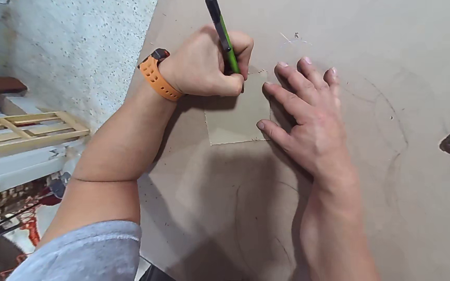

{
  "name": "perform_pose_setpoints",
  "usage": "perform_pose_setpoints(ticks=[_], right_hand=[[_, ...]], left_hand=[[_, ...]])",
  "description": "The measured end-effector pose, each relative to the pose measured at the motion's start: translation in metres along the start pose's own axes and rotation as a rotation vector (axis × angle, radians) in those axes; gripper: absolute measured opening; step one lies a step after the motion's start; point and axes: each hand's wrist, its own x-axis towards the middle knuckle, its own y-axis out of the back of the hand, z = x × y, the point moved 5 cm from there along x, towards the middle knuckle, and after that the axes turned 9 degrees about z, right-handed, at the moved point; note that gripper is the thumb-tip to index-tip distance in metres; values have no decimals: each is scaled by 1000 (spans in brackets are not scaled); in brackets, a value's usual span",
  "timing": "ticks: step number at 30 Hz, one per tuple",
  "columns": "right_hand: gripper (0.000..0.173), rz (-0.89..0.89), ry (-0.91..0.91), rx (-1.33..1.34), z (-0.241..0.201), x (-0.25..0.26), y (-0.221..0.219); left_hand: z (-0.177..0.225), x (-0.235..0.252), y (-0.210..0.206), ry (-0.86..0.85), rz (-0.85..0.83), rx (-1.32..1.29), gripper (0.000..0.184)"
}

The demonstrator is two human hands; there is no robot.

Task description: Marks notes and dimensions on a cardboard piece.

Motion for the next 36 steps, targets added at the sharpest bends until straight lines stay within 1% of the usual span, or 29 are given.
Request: perform_pose_setpoints(ticks=[9, 14, 24, 29, 33, 36], right_hand=[[53, -19, 0, -17, -1, 1, 1], [53, -8, 10, -3, -1, 1, 1], [53, -15, 5, 2, -1, 1, 1], [52, -14, 7, 0, -1, 1, 2], [52, -16, 6, -11, -1, 2, 3], [53, -20, 2, -5, -2, 1, 2]], left_hand=[[0, 0, -2, 30, -69, -35, 7], [0, 1, -1, 48, 13, -14, 7], [0, 0, -1, 55, 19, -18, 6], [1, 0, -2, 44, 24, 26, 6], [-1, 0, -3, 37, 102, 2, 6], [0, -1, -4, 41, 42, 9, 6]])
